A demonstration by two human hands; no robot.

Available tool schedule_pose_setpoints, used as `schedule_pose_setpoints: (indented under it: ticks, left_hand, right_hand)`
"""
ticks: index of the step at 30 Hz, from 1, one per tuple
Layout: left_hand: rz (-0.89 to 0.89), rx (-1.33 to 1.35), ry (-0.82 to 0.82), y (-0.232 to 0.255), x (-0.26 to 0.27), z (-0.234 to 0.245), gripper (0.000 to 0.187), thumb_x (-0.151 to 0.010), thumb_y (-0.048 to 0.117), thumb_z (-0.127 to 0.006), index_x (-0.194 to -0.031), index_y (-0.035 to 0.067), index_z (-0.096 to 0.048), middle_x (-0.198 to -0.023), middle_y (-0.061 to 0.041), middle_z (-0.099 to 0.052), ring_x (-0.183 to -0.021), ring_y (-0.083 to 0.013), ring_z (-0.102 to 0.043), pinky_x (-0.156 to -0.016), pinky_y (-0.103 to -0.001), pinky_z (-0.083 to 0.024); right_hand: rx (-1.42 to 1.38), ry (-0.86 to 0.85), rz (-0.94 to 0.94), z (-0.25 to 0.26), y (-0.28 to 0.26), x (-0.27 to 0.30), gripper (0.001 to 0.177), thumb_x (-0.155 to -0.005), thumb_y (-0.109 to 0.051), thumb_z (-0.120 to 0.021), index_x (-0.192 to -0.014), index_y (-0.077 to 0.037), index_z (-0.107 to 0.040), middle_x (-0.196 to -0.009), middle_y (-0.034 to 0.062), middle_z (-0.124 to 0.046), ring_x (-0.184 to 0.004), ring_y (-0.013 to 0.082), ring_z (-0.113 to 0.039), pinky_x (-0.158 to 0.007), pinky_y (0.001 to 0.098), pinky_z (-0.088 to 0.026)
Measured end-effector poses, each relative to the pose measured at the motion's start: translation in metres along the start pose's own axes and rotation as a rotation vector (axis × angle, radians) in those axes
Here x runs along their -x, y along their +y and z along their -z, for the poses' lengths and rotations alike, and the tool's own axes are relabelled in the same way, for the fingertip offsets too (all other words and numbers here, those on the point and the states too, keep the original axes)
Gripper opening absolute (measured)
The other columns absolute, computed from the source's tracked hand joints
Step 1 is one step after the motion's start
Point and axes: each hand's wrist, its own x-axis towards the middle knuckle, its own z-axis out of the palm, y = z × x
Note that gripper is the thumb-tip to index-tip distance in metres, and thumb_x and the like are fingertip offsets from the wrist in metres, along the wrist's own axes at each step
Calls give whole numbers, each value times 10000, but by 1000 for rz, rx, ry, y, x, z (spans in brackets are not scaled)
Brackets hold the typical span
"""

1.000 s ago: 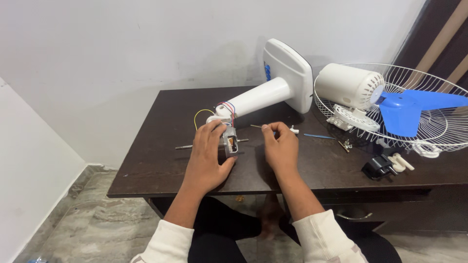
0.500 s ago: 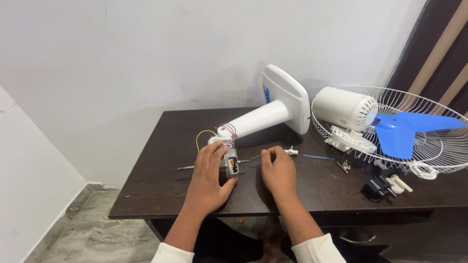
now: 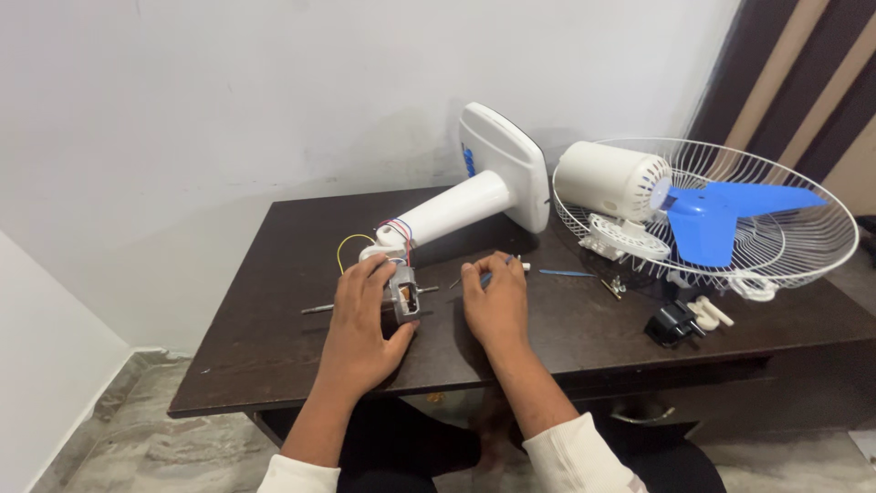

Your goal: The person uses a small blue tool to adjust internal components of a disassembled electric fan motor while holding it on a table. The fan housing and blades remain nearby, and the person repeatedly manipulates the motor's internal parts without reassembling the fan.

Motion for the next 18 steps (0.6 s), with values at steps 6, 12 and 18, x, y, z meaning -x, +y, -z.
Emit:
schedule_pose_setpoints:
  ticks: [6, 12, 18]
  left_hand:
    - [5, -7, 0, 1, 0, -1, 803, -657, 141, -858, -1356, 39, -477, -1467, -138, -443, -1396, -395, -385, -1142, -508, -357]
    - [24, -6, -24, 3, -2, 0, 809, -645, 143, -860, -1349, 37, -476, -1460, -142, -435, -1391, -397, -380, -1135, -505, -358]
    - [9, -18, -9, 1, 0, -1, 803, -659, 149, -857, -1357, 42, -475, -1466, -134, -442, -1398, -389, -387, -1150, -509, -359]
  right_hand:
    - [-3, -31, -43, 2, -1, 0, 237, -893, -276, -691, -864, -42, -710, -1412, 294, -508, -1373, 425, -460, -1105, 467, -385]
    - [1, -43, -75, 6, -8, 0, 191, -892, -268, -696, -905, -78, -709, -1578, 342, -291, -1435, 466, -353, -1133, 473, -343]
    - [-10, -41, -91, 8, -9, 2, 190, -922, -264, -674, -951, -77, -692, -1590, 376, -210, -1440, 512, -316, -1136, 471, -343]
